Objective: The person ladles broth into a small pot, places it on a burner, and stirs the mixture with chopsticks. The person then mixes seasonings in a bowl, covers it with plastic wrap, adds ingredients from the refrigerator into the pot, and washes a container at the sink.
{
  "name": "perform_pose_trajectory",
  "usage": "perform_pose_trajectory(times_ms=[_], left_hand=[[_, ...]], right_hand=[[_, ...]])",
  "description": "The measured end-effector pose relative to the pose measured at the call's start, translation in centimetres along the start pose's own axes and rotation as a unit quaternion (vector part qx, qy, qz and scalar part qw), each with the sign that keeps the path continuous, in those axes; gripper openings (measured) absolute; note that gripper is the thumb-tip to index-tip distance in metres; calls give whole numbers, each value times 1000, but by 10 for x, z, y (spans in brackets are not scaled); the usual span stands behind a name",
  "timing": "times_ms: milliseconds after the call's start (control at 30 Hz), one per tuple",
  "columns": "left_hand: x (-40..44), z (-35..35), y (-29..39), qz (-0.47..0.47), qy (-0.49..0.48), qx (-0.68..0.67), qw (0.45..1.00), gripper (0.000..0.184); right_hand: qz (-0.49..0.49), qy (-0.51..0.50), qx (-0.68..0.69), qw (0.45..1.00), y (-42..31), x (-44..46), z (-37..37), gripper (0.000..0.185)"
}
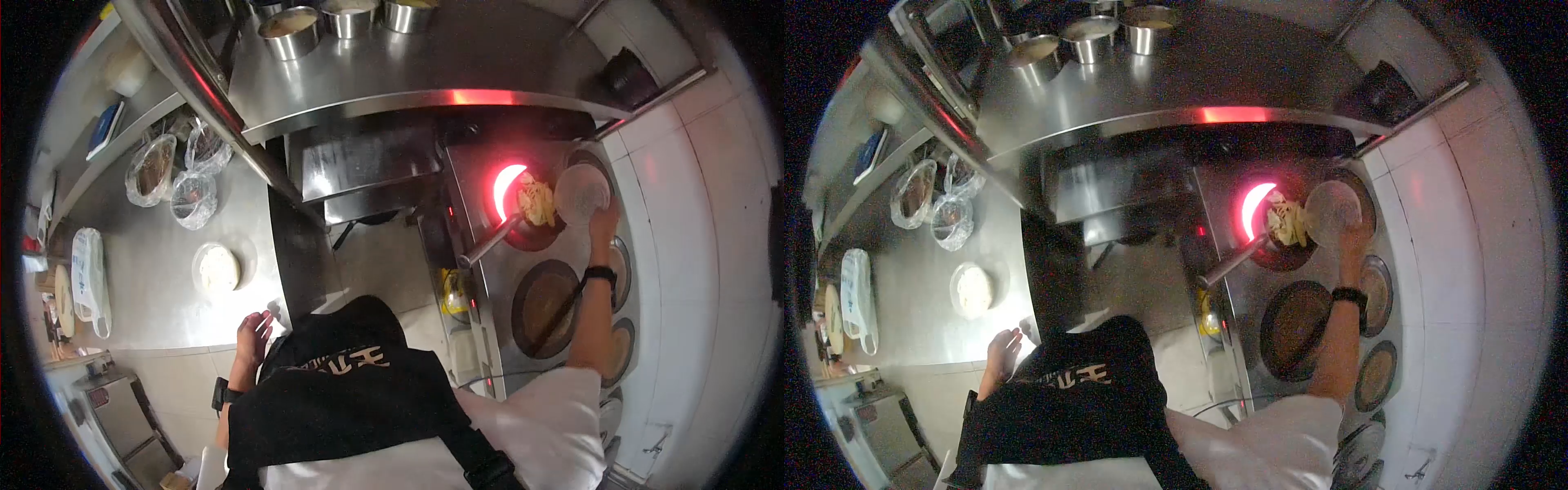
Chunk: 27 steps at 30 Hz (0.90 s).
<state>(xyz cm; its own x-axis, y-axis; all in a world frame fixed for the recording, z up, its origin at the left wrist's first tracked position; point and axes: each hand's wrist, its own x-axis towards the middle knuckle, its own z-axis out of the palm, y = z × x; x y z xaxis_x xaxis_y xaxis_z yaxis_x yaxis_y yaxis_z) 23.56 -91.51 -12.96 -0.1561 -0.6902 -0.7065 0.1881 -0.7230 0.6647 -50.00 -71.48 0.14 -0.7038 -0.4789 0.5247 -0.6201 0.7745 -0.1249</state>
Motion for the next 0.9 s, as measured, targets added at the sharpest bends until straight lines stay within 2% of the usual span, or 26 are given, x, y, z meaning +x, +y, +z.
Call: perform_pose_trajectory(times_ms=[33, 67, 133, 200, 233, 267, 300, 333, 367, 400, 433, 467, 500, 533, 600, 633, 667, 767, 833, 867, 900], left_hand=[[-11, 16, 9, -3, 29, 22, 999, 15], [-16, 24, 13, -4, 33, 24, 999, 15], [-20, 39, 25, 46, -21, 94, 994, 12], [-29, 83, 43, 118, -78, 166, 976, 14], [-37, 112, 57, 127, -138, 174, 967, 19], [-46, 143, 69, 143, -185, 189, 954, 22], [-48, 167, 74, 178, -265, 209, 924, 28], [-56, 197, 82, 198, -319, 228, 898, 37], [-50, 217, 78, 197, -390, 178, 882, 52], [-49, 239, 74, 244, -424, 219, 845, 68], [-44, 258, 68, 257, -446, 227, 827, 80], [-58, 273, 76, 175, -481, 176, 841, 86], [-59, 284, 74, 122, -510, 127, 842, 88], [-61, 289, 74, 123, -509, 131, 842, 88], [-66, 298, 76, 47, -532, 55, 844, 86], [-69, 300, 75, 74, -522, 42, 849, 78], [-72, 302, 74, 72, -525, 46, 847, 78], [-77, 313, 72, 76, -527, -6, 846, 70], [-73, 329, 69, 150, -485, 87, 857, 70], [-70, 336, 65, 150, -490, 89, 854, 70], [-66, 343, 61, 201, -479, 110, 847, 68]], right_hand=[[5, 8, 19, 1000, 2, 5, 5, 39], [23, 33, 117, 992, -1, -1, 4, 37], [46, 59, 216, 973, -34, -14, -23, 35], [152, -177, 354, 906, -111, -23, -85, 32], [63, -182, 408, 893, -115, -33, -72, 32], [29, -207, 445, 871, -131, -46, -71, 32], [-3, -235, 482, 844, -147, -58, -69, 31], [20, -283, 504, 816, -183, -74, -83, 30], [5, -282, 575, 768, -214, -87, -86, 29], [-10, -278, 641, 716, -237, -97, -87, 28], [18, -339, 678, 652, -248, -105, -86, 28], [71, -427, 652, 623, -251, -110, -87, 28], [55, -442, 644, 621, -254, -114, -79, 27], [40, -456, 636, 621, -256, -117, -72, 27], [37, -423, 641, 640, -256, -119, -70, 27], [32, -392, 641, 659, -255, -119, -70, 27], [35, -388, 642, 660, -253, -119, -69, 27], [-24, -327, 621, 712, -251, -116, -67, 20], [-14, -309, 606, 733, -250, -111, -73, 18], [-8, -297, 589, 752, -250, -108, -75, 17], [-8, -230, 604, 763, -252, -105, -70, 16]])
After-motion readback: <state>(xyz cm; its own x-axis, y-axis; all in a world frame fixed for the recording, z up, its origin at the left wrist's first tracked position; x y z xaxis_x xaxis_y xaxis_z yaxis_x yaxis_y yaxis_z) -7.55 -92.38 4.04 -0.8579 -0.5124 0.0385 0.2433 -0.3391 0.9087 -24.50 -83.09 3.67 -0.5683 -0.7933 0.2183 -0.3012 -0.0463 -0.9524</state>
